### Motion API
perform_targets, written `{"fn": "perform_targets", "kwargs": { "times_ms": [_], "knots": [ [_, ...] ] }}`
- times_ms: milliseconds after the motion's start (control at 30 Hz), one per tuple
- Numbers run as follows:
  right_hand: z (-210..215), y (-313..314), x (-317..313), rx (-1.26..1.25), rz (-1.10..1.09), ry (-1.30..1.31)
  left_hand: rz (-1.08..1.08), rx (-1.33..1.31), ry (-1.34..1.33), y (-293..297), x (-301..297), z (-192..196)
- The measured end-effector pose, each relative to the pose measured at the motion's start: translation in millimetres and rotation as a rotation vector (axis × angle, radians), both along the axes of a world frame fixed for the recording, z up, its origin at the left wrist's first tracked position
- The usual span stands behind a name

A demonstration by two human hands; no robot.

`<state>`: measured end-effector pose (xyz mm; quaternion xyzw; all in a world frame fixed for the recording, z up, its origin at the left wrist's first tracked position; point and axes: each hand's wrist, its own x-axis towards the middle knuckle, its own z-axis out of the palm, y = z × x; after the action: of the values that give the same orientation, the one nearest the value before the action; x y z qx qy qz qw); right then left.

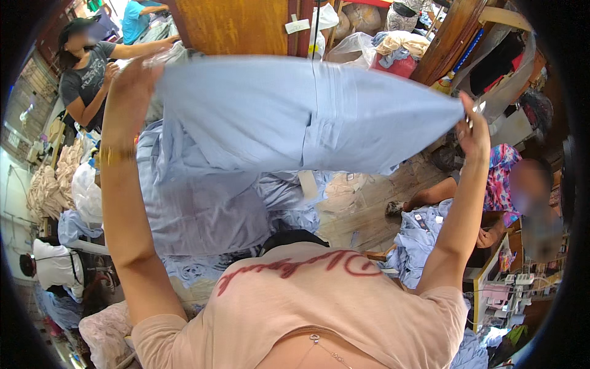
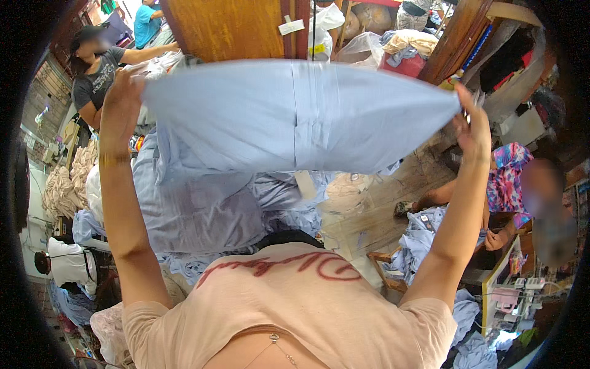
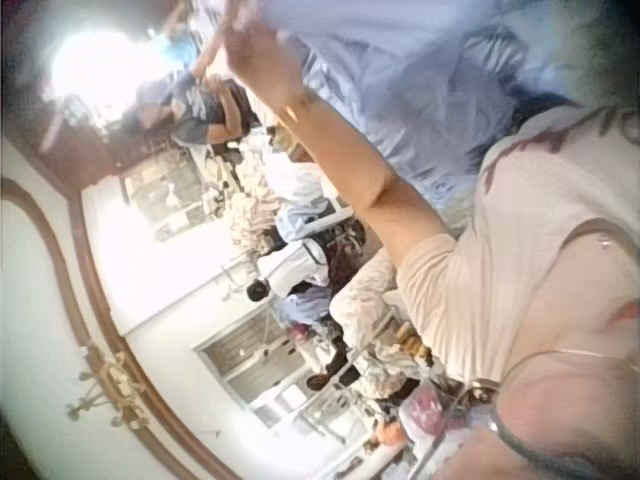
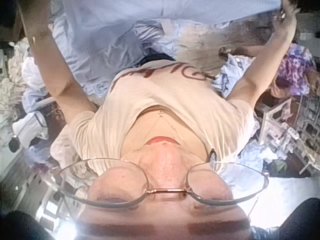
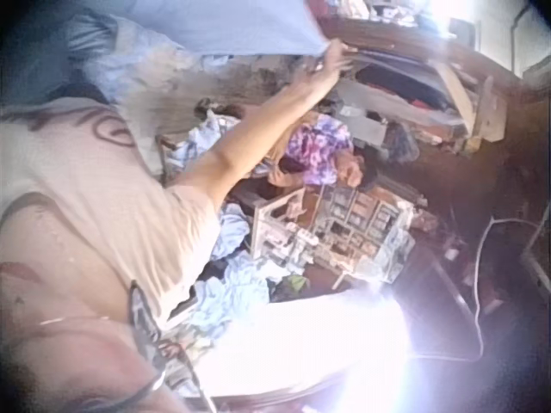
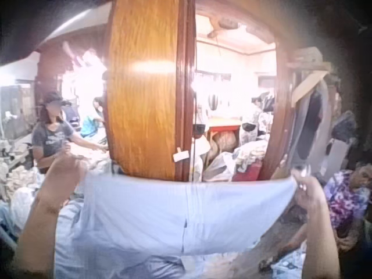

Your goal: The person picks up individual light blue shirts from a pile, buttons them, and checks the collars before placing them aside.

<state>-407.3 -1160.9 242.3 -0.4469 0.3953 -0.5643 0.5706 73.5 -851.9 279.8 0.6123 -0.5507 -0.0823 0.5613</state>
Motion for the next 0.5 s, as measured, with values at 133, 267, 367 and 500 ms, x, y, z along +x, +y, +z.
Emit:
{"fn": "perform_targets", "kwargs": {
  "times_ms": [133,267,367,500],
  "knots": [
    [-72.6,-1.0,-96.2,-0.056,0.084,0.275,0.133,0.241,0.102,52.7,-81.1,-59.6],
    [-98.4,-6.4,-149.8,-0.074,0.057,0.634,-0.049,0.580,0.080,27.6,-130.5,-77.1],
    [-122.1,-41.4,-156.5,-0.374,0.109,1.053,0.008,0.604,-0.376,-37.9,-142.4,-109.2],
    [-182.6,-123.8,-129.4,-0.507,0.062,1.416,0.120,0.571,-0.500,-119.9,-89.8,-192.1]
  ]
}}
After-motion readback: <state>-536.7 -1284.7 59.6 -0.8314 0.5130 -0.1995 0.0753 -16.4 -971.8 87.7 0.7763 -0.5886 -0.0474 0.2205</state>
